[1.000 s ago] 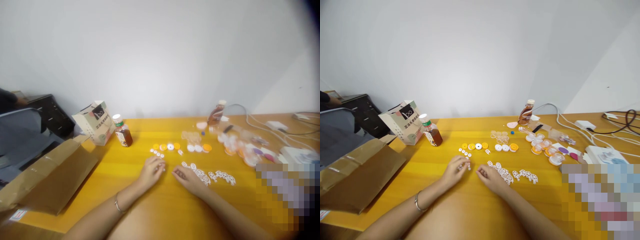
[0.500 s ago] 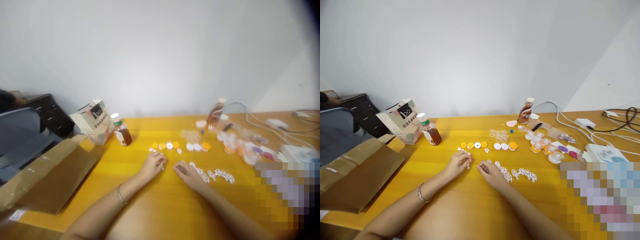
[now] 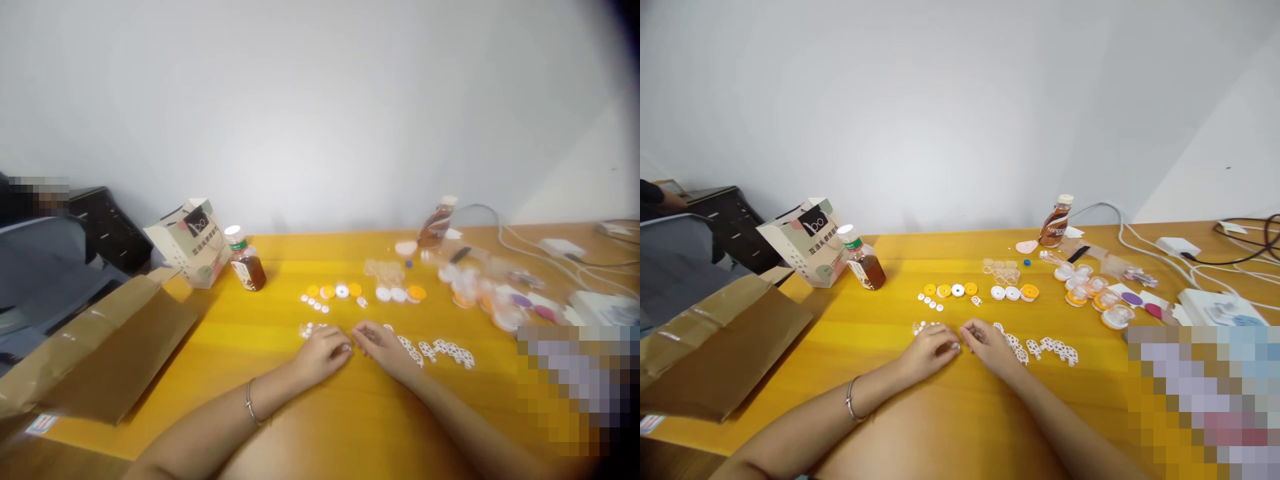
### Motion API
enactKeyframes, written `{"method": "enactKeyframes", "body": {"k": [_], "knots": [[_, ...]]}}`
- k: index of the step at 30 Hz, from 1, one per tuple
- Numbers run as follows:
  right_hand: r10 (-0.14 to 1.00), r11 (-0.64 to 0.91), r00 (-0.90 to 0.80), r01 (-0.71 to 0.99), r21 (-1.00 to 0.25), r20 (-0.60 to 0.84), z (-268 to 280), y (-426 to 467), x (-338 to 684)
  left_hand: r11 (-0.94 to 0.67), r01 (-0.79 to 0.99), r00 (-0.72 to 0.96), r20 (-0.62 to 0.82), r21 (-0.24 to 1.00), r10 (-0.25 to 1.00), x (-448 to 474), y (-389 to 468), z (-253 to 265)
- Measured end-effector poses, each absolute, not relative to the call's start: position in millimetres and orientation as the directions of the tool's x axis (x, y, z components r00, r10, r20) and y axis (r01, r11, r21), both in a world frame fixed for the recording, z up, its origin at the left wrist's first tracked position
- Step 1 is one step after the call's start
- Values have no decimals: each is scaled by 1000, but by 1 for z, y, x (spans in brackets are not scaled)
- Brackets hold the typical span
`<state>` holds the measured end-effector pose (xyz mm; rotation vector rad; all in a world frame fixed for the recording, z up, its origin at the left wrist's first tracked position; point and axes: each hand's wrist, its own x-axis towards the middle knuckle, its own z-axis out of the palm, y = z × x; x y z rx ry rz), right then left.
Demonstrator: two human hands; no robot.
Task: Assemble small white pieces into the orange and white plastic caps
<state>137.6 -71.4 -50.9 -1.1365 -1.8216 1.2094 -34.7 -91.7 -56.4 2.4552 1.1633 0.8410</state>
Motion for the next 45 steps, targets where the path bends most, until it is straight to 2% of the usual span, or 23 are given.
{"method": "enactKeyframes", "body": {"k": [4, 6, 10, 19, 25, 28, 31, 34, 38, 45], "knots": [[913, 180, -405, 294, -939, 48, -50, -72, 138, -584, 612, 390, 439, 533, 809, -47, -79, -39], [914, 173, -403, 296, -940, 41, -49, -73, 138, -512, 660, 297, 434, 550, 850, -58, -62, -30], [920, 158, -392, 314, -936, 24, -46, -74, 137, -297, 789, 181, 259, 538, 949, -81, -16, -20], [917, 166, -398, 310, -936, 31, -46, -75, 138, -274, 829, 254, 109, 488, 961, -79, 26, -23], [916, 161, -400, 316, -935, 22, -46, -75, 138, -252, 840, 198, 162, 480, 967, -77, 21, -17], [924, 140, -383, 298, -944, 16, -47, -75, 138, -306, 807, 195, 262, 505, 945, -72, 0, -9], [932, 109, -362, 251, -962, 11, -50, -72, 138, -541, 623, 394, 371, 565, 841, -61, -35, -7], [935, 88, -355, 211, -974, 8, -53, -68, 139, -602, 552, 535, 310, 577, 786, -51, -68, -14], [933, 88, -359, 207, -974, 8, -53, -67, 140, -638, 543, 624, 246, 546, 741, -43, -86, -29], [932, 109, -362, 235, -966, 17, -52, -68, 140, -647, 615, 623, 227, 450, 749, -40, -84, -42]]}}
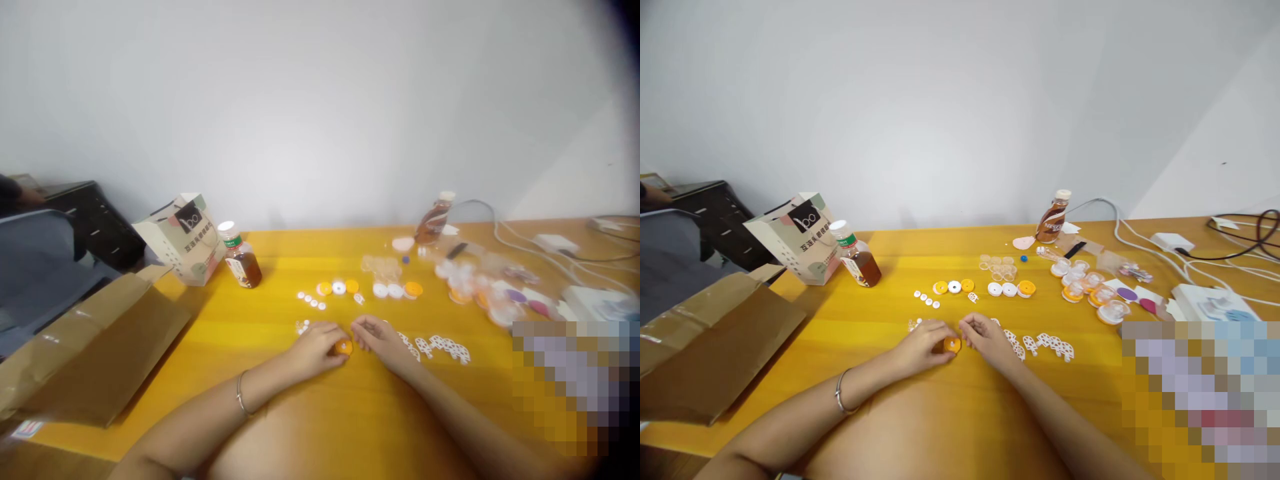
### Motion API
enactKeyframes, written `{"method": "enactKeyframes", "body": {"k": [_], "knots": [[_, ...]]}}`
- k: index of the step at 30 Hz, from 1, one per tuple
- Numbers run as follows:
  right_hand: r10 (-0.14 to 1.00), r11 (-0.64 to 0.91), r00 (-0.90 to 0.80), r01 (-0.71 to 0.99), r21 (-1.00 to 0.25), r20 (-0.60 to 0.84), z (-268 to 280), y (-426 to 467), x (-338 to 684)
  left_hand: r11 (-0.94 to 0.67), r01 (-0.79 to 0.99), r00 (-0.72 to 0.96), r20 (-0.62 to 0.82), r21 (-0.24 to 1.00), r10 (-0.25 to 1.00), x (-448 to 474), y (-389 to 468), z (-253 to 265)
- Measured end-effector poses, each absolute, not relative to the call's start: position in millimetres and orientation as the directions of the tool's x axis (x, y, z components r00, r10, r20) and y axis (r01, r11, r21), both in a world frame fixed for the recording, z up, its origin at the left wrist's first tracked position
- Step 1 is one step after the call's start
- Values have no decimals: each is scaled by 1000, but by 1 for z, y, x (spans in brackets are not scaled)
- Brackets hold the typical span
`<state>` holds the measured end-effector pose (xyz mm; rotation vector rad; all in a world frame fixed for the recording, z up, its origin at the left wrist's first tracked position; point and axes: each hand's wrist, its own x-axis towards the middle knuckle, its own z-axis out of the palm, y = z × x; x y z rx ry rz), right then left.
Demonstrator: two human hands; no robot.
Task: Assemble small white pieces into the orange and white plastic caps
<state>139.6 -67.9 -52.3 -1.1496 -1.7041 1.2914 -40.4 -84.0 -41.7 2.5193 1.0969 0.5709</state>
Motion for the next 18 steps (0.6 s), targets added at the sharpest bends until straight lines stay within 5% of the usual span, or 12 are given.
{"method": "enactKeyframes", "body": {"k": [18], "knots": [[926, 80, -376, 252, -964, -22, -50, -70, 140, -558, 587, 414, 374, 587, 830, -82, -72, -20]]}}
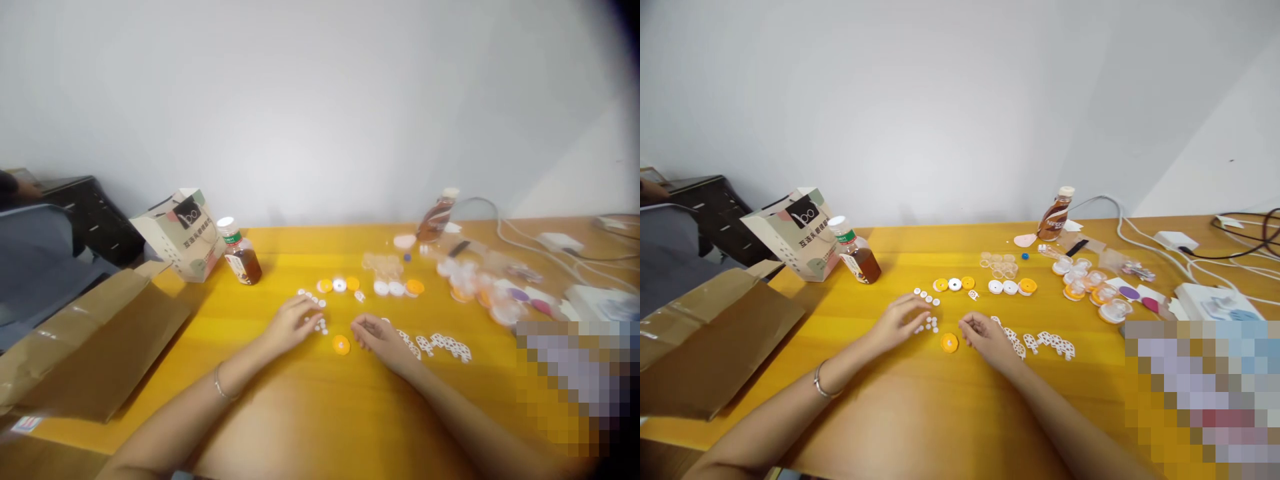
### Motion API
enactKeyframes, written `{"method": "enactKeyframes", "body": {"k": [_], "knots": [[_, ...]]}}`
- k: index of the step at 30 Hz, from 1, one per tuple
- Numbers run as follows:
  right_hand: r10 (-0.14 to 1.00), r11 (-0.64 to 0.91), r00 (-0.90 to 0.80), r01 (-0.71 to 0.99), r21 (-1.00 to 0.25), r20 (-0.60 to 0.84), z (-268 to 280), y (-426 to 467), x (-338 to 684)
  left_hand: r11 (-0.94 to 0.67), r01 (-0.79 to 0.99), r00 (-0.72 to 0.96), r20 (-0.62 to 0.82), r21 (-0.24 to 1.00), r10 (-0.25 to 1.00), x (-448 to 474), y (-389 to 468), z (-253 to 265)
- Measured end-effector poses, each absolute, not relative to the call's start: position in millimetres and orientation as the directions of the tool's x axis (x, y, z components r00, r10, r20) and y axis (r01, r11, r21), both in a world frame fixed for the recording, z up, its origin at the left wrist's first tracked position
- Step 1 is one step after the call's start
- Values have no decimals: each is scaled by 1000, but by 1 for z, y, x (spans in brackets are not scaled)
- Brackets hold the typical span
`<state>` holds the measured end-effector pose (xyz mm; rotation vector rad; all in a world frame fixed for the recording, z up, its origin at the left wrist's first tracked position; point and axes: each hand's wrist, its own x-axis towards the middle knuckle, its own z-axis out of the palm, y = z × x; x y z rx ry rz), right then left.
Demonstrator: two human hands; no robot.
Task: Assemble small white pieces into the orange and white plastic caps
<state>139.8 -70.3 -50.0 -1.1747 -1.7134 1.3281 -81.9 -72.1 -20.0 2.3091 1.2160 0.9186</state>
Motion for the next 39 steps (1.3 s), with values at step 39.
{"method": "enactKeyframes", "body": {"k": [39], "knots": [[770, 509, -615, 428, -747, 172, -50, -74, 142, -553, 563, 596, 163, 614, 787, -48, -82, -38]]}}
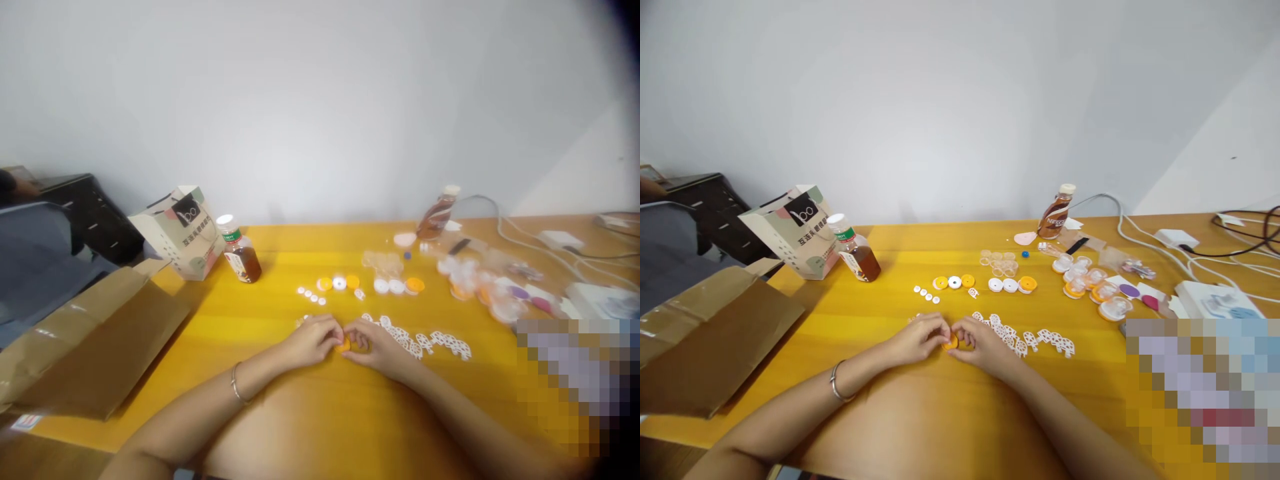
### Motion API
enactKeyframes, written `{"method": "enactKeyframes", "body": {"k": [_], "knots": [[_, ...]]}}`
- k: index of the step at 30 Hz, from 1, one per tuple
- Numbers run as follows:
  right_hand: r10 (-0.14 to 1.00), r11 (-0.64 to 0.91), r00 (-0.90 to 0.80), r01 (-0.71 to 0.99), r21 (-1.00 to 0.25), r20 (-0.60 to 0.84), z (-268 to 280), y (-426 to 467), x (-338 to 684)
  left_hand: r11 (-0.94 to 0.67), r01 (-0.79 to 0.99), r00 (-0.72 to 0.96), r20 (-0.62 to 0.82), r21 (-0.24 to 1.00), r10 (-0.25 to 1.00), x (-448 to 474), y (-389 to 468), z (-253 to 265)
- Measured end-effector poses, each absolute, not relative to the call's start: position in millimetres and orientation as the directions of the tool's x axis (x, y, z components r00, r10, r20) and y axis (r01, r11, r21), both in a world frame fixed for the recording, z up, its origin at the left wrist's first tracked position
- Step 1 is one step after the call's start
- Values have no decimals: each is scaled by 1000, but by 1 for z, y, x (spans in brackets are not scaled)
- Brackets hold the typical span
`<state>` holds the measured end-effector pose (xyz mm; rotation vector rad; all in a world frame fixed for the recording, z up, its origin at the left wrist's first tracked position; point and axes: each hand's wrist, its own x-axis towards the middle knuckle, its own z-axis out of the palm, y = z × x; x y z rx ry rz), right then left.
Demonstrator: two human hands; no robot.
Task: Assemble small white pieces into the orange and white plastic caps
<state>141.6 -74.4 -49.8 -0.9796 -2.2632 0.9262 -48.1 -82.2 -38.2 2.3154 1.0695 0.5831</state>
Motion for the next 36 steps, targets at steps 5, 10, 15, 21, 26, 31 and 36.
{"method": "enactKeyframes", "body": {"k": [5, 10, 15, 21, 26, 31, 36], "knots": [[761, 526, -622, 426, -736, 183, -54, -73, 142, -536, 564, 584, 155, 628, 796, -48, -83, -41], [766, 511, -623, 439, -739, 160, -52, -74, 141, -525, 560, 558, 176, 641, 811, -47, -84, -45], [772, 499, -617, 441, -746, 151, -51, -74, 141, -474, 540, 498, 190, 695, 846, -46, -84, -50], [778, 491, -608, 433, -756, 157, -52, -75, 140, -423, 512, 462, 175, 748, 869, -45, -84, -53], [780, 492, -606, 441, -751, 155, -52, -75, 139, -447, 524, 463, 197, 725, 864, -47, -86, -52], [779, 508, -604, 454, -732, 166, -53, -75, 140, -508, 523, 494, 243, 685, 835, -46, -88, -50], [787, 492, -596, 450, -745, 160, -52, -75, 140, -511, 524, 475, 265, 681, 839, -48, -88, -49]]}}
